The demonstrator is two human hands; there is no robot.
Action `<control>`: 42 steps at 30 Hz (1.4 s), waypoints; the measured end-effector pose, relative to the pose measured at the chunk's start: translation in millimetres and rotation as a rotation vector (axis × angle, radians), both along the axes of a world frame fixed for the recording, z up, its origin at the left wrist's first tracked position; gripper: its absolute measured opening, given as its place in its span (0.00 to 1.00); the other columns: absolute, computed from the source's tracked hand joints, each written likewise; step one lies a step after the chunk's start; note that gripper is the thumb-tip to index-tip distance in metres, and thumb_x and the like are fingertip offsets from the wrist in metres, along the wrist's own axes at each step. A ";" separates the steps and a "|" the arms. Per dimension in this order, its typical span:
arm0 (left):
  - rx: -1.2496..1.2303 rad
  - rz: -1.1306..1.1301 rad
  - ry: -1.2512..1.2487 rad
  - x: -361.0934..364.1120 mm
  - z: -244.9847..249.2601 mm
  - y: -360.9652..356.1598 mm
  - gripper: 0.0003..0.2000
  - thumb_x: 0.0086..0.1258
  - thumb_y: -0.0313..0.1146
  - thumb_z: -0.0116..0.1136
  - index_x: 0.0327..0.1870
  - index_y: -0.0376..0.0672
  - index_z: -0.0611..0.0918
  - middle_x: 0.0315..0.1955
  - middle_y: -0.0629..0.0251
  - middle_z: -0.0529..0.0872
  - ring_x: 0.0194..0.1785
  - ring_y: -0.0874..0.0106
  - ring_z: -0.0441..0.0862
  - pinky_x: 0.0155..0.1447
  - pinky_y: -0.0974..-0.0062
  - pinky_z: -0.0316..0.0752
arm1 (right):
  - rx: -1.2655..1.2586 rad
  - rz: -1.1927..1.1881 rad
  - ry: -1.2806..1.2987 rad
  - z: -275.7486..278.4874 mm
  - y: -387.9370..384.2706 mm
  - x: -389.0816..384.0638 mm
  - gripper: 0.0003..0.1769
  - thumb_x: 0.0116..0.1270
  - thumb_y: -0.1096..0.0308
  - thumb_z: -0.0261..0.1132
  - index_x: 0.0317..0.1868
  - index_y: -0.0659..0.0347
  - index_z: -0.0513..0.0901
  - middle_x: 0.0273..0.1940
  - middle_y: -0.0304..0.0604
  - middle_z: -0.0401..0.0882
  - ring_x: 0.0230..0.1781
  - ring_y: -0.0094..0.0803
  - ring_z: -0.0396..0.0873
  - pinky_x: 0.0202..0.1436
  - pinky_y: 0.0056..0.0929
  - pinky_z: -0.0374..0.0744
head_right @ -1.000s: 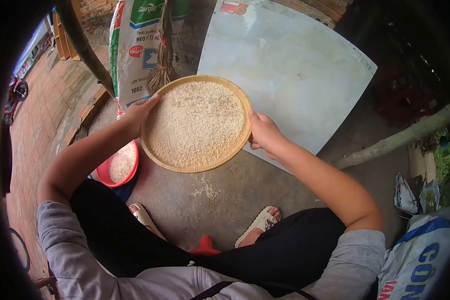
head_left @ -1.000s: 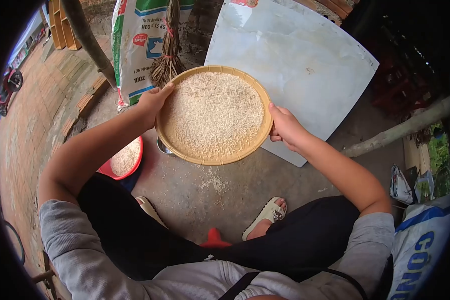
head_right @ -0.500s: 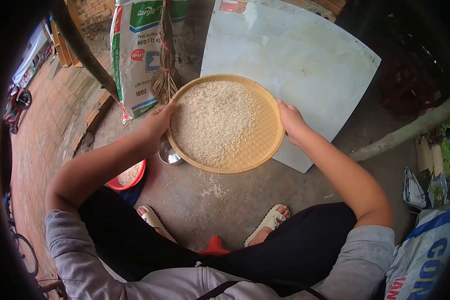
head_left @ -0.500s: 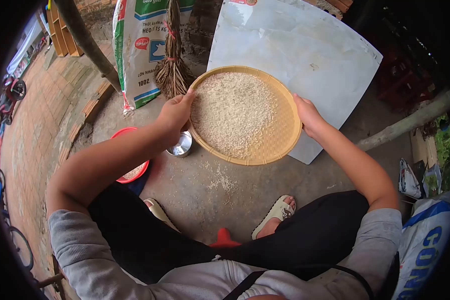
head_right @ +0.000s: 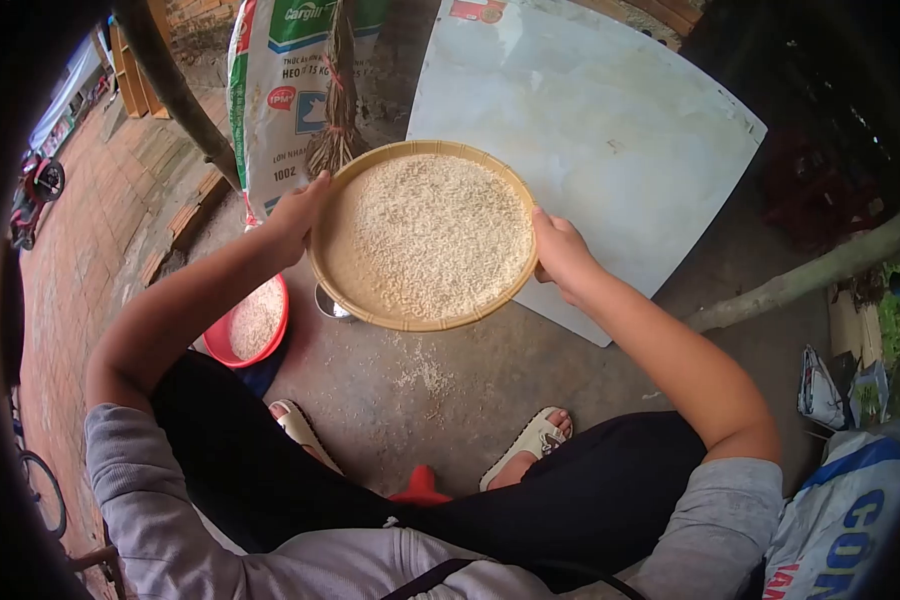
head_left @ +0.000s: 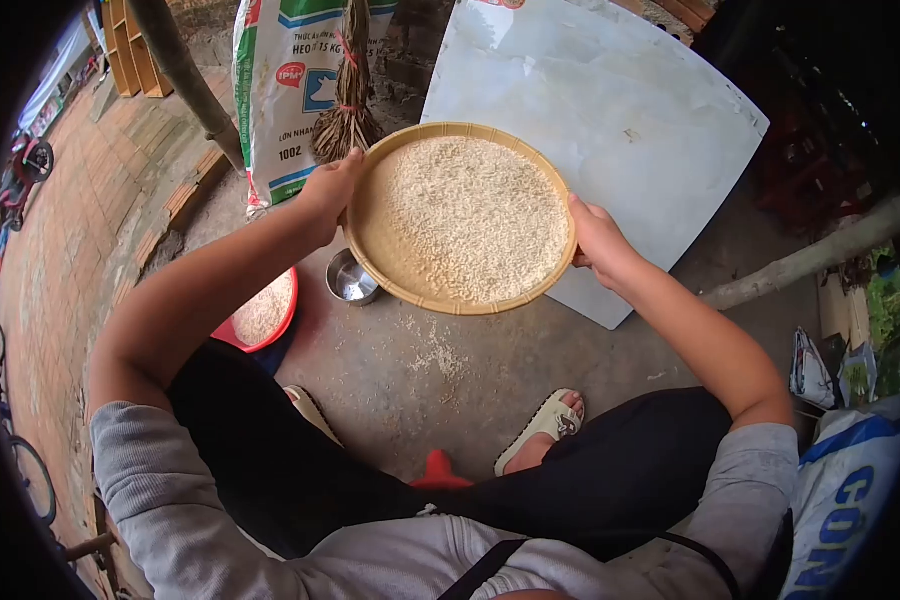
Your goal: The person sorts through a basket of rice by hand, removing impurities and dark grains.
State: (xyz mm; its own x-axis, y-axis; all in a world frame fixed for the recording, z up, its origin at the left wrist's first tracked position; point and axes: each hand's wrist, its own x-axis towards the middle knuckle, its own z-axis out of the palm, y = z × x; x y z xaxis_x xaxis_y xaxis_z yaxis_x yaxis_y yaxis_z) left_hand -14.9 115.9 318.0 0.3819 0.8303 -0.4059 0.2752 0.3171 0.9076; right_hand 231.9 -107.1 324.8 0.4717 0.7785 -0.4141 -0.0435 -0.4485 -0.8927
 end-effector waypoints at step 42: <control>0.383 -0.113 0.736 -73.8 -316.0 -87.1 0.15 0.65 0.46 0.55 0.38 0.41 0.79 0.33 0.51 0.85 0.41 0.52 0.82 0.45 0.58 0.75 | -0.565 0.807 -0.639 -296.6 -13.1 -21.5 0.22 0.62 0.57 0.54 0.41 0.70 0.82 0.44 0.64 0.80 0.47 0.54 0.79 0.52 0.44 0.76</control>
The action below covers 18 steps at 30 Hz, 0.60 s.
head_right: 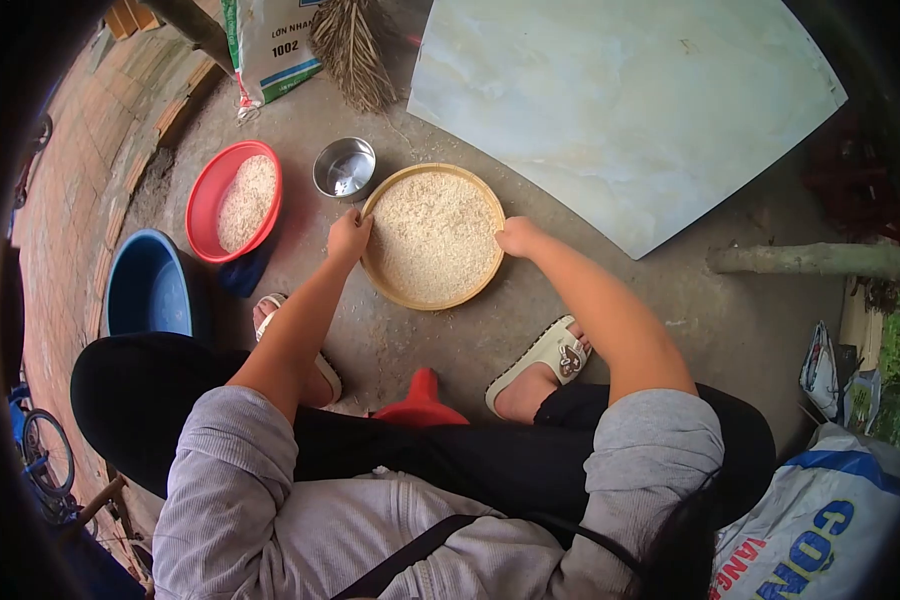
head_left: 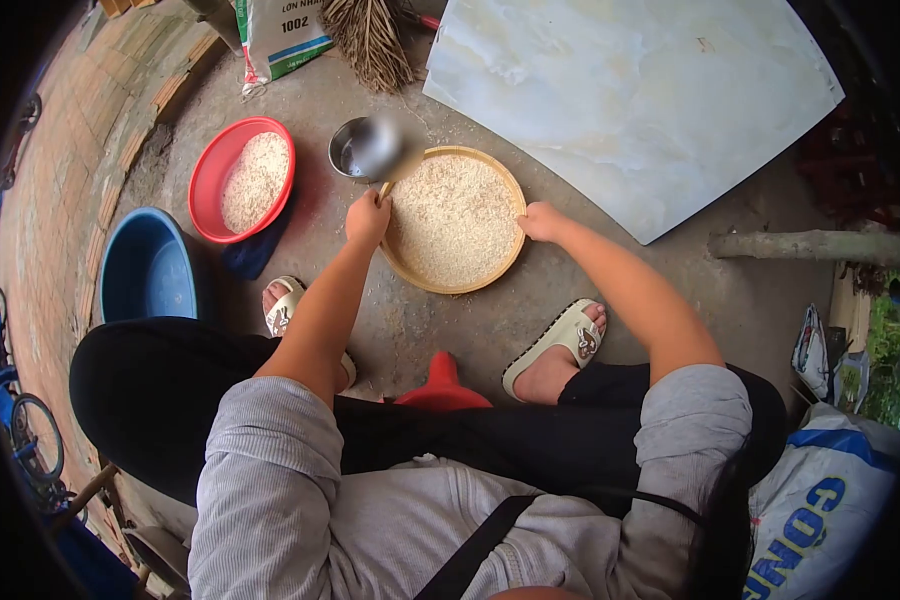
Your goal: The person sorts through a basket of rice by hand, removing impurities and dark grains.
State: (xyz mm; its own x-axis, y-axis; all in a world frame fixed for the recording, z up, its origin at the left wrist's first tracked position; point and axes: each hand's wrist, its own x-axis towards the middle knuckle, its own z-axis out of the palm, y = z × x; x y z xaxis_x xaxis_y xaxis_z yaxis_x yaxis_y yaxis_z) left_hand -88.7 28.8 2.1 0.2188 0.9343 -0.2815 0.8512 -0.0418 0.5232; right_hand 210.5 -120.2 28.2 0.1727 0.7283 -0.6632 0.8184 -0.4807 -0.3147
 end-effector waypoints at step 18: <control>0.370 -0.039 -0.046 16.1 10.5 -6.5 0.10 0.61 0.35 0.60 0.41 0.44 0.76 0.39 0.58 0.80 0.48 0.58 0.78 0.48 0.61 0.74 | 0.380 0.003 -0.298 -5.4 17.6 -28.0 0.17 0.64 0.58 0.55 0.37 0.66 0.80 0.38 0.57 0.81 0.40 0.52 0.81 0.44 0.46 0.79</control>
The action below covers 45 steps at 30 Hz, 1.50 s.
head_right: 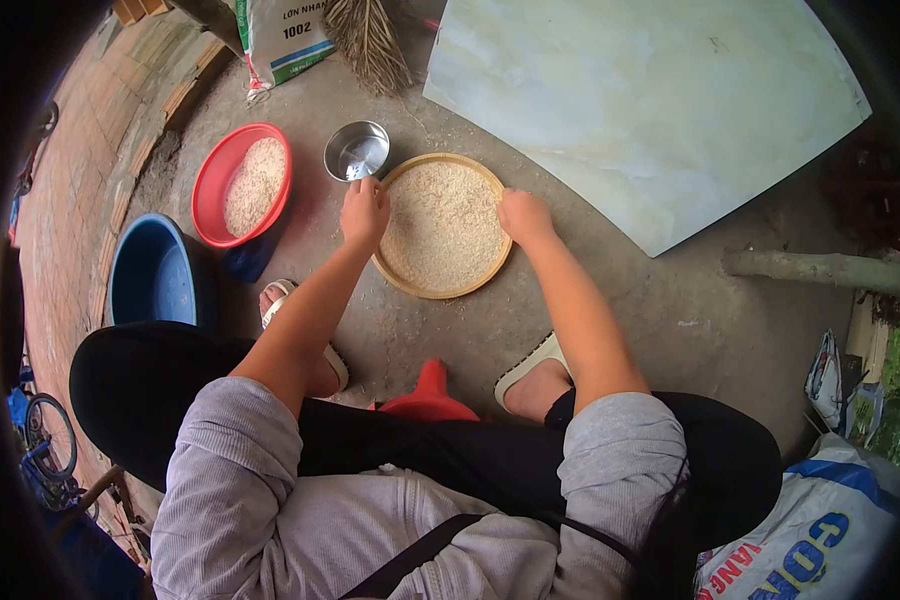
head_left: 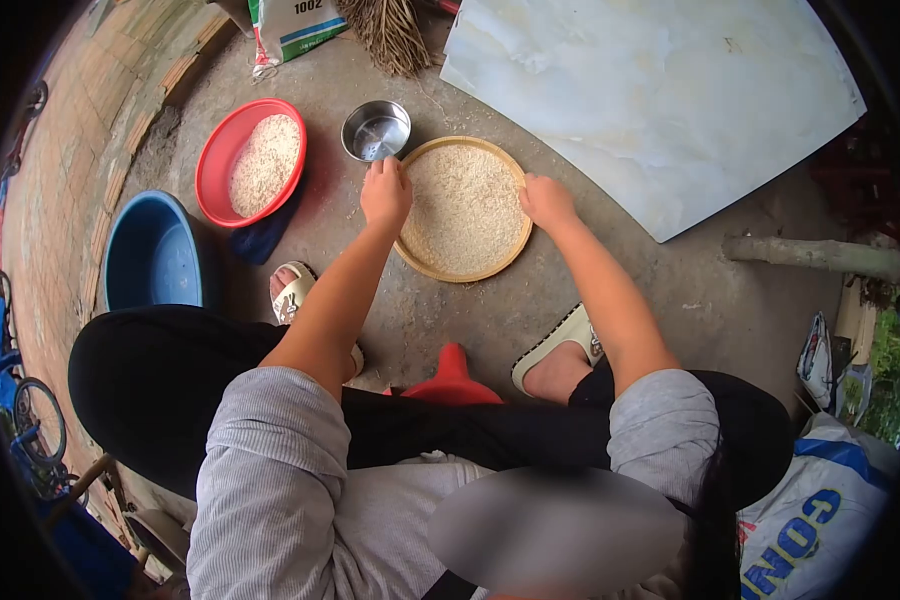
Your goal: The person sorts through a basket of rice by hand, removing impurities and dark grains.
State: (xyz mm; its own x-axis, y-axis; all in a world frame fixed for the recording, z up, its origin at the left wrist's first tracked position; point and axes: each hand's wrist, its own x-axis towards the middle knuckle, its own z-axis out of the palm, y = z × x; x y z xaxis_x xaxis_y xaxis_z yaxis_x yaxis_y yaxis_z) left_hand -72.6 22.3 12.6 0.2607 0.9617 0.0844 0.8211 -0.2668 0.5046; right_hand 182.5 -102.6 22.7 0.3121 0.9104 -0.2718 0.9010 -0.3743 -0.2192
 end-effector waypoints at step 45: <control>-1.478 -0.020 -1.285 27.8 -1.7 0.1 0.15 0.74 0.30 0.45 0.55 0.31 0.75 0.48 0.54 0.83 0.52 0.67 0.82 0.59 0.73 0.78 | 0.345 -0.795 1.632 12.7 28.1 -77.0 0.12 0.65 0.75 0.63 0.46 0.72 0.77 0.41 0.49 0.82 0.41 0.32 0.82 0.49 0.25 0.82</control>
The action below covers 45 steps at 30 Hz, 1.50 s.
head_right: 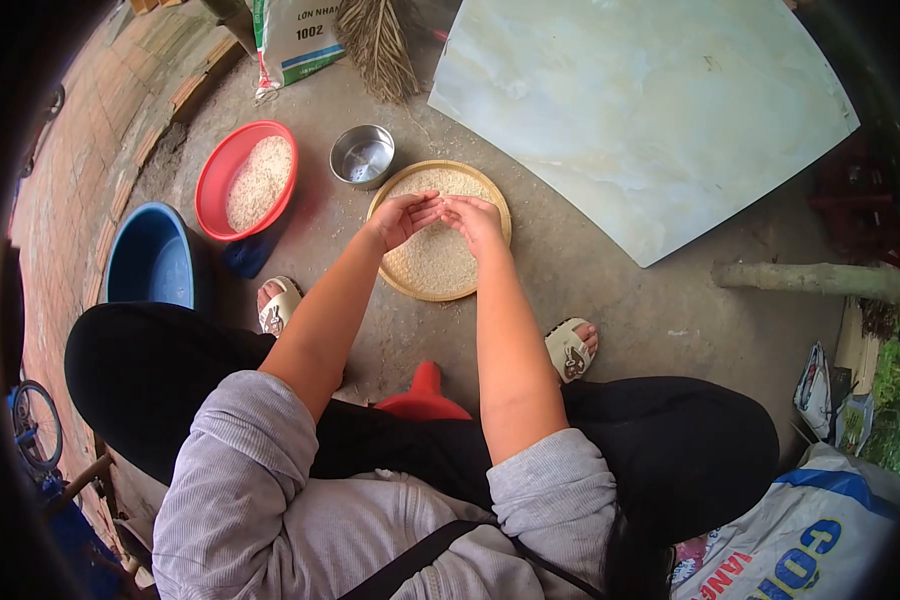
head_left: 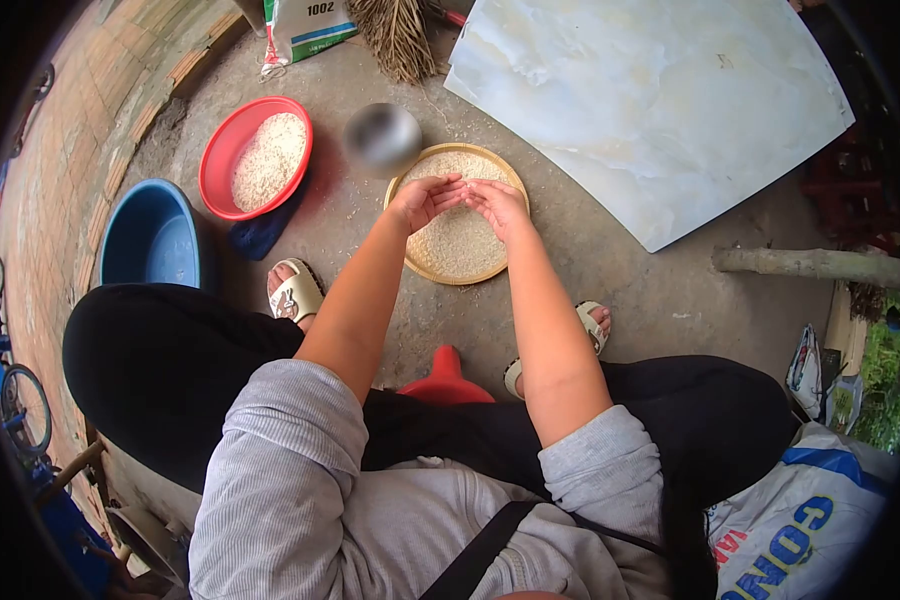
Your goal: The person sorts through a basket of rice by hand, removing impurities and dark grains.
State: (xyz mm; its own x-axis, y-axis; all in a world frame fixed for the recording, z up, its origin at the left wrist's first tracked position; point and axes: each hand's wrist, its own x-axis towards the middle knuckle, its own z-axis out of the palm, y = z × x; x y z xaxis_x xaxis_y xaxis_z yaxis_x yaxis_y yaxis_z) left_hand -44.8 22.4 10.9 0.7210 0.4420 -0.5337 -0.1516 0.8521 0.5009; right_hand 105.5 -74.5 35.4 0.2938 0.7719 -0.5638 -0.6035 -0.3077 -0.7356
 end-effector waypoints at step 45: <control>0.095 -0.121 0.199 -16.9 7.3 42.2 0.08 0.66 0.26 0.60 0.42 0.32 0.81 0.36 0.61 0.85 0.36 0.75 0.84 0.46 0.81 0.82 | 0.070 0.353 -0.316 -17.6 46.6 -5.8 0.14 0.62 0.71 0.67 0.47 0.67 0.83 0.32 0.38 0.84 0.27 0.18 0.77 0.31 0.17 0.76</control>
